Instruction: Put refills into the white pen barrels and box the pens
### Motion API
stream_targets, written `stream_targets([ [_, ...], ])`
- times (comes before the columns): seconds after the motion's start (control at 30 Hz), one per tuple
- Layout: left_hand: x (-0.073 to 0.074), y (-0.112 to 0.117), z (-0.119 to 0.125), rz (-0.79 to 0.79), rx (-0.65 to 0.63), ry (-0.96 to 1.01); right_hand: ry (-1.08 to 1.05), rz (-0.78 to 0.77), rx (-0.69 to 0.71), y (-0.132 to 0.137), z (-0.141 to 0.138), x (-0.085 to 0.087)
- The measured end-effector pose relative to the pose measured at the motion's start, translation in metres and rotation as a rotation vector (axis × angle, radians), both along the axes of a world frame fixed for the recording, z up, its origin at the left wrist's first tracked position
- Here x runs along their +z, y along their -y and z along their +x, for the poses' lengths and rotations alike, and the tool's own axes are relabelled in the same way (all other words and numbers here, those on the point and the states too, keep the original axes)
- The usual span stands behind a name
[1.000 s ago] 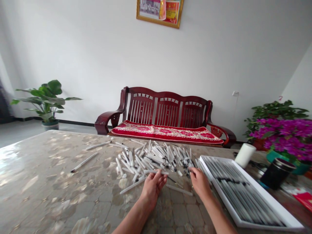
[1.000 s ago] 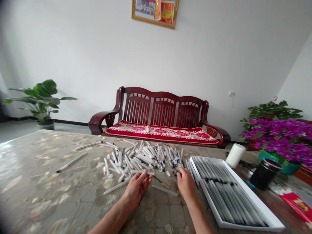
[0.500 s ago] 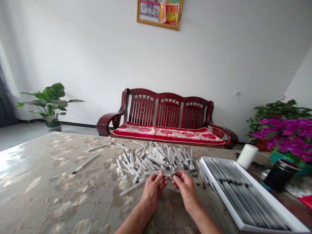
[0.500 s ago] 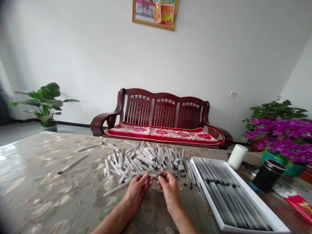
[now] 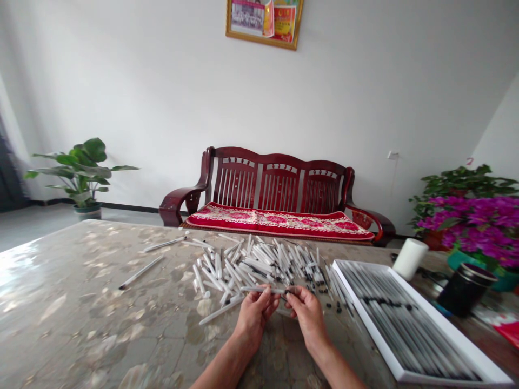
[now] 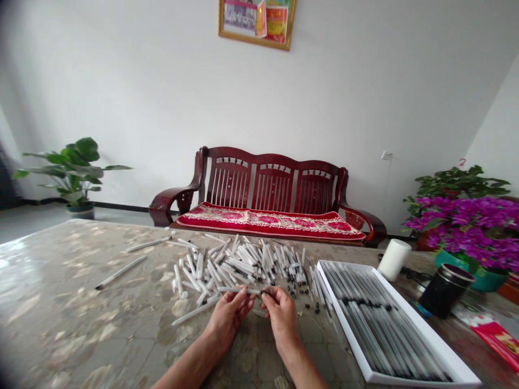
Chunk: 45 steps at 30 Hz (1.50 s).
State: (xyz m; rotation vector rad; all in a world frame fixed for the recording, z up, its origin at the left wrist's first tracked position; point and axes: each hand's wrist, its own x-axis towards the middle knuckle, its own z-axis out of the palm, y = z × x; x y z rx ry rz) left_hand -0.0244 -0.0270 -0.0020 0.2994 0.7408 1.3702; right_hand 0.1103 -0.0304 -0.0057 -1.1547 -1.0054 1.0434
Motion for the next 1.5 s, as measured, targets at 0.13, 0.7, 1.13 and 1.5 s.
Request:
stream_targets([
  [0.13, 0.000, 0.000, 0.001, 0.010, 0.006, -0.006, 0.019, 0.018, -0.005, 0.000, 0.001, -0.004],
  [0.7, 0.003, 0.003, 0.004, -0.016, -0.007, 0.016, 0.073, 0.003, -0.001, 0.001, 0.005, 0.009],
  [1.13, 0.003, 0.002, 0.003, -0.009, -0.001, 0.028, 0.217, 0.120, 0.064, 0.001, 0.004, 0.001],
  [1.5, 0.004, 0.002, 0.004, -0.017, 0.001, 0.017, 0.210, 0.107, 0.011, -0.003, 0.008, -0.003],
])
